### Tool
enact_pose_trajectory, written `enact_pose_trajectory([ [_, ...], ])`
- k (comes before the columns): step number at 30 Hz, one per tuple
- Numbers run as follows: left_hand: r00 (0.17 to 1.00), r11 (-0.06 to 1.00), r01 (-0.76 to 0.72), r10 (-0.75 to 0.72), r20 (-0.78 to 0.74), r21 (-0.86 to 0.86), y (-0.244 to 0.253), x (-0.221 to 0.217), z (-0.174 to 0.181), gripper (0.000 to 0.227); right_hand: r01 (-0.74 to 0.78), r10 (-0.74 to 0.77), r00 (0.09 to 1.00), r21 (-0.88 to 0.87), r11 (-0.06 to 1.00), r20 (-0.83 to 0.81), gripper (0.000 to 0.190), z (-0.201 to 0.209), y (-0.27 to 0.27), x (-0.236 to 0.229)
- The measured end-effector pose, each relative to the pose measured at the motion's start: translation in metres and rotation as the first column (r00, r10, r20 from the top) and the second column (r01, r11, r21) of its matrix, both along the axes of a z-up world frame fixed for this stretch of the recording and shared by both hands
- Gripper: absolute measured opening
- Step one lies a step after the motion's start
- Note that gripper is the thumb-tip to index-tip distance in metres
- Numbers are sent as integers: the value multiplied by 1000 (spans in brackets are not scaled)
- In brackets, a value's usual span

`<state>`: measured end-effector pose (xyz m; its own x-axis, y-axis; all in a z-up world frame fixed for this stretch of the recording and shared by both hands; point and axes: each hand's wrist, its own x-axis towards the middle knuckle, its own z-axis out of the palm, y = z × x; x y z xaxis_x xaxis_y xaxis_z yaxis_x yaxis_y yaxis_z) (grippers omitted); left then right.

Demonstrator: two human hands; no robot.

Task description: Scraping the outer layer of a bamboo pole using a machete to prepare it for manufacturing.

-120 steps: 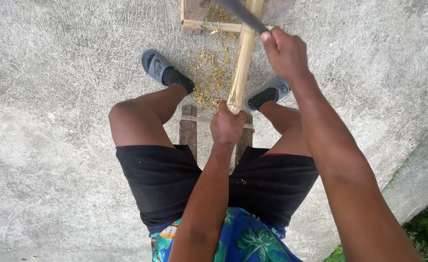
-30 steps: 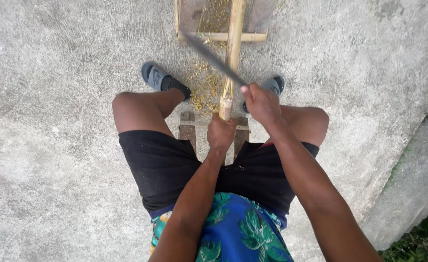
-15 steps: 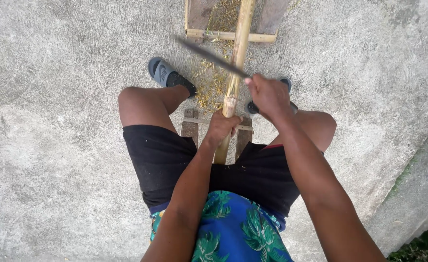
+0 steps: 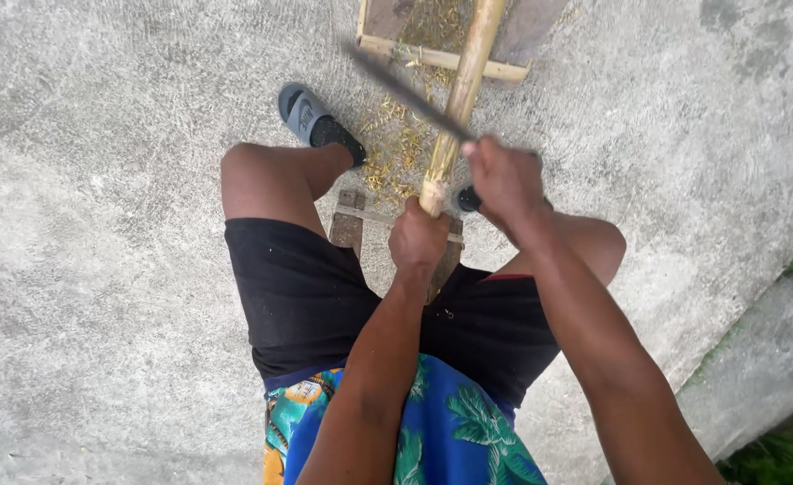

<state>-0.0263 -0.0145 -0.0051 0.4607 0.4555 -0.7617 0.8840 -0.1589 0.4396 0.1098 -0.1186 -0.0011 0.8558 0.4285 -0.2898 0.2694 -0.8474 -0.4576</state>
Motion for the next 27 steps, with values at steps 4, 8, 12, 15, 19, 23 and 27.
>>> enact_pose_trajectory([
  [4,996,997,73,-73,-48,-18,-2,1,2,49,-351,340,936,-168,921,-91,50,1,-6,-10],
  [8,997,998,64,-64,-47,6,0,1,0,49,-206,191,976,-157,966,-107,52,-9,-1,9],
  [12,993,997,74,-75,-91,-15,1,2,6,46,-129,108,977,-105,986,-184,45,11,1,-12],
  [15,995,997,68,-72,-73,-47,-1,2,5,48,-423,386,905,-283,861,-180,49,16,-1,-8],
  [19,993,997,65,-68,-99,-33,2,2,9,50,-141,107,978,-192,971,-178,44,8,0,4],
  [23,992,995,87,-91,-82,-56,1,0,4,48,-279,218,935,-200,939,-279,47,9,-2,-30],
  [27,992,993,90,-96,-83,-76,2,2,6,47,-436,396,897,-244,866,-196,50,9,0,-28],
])
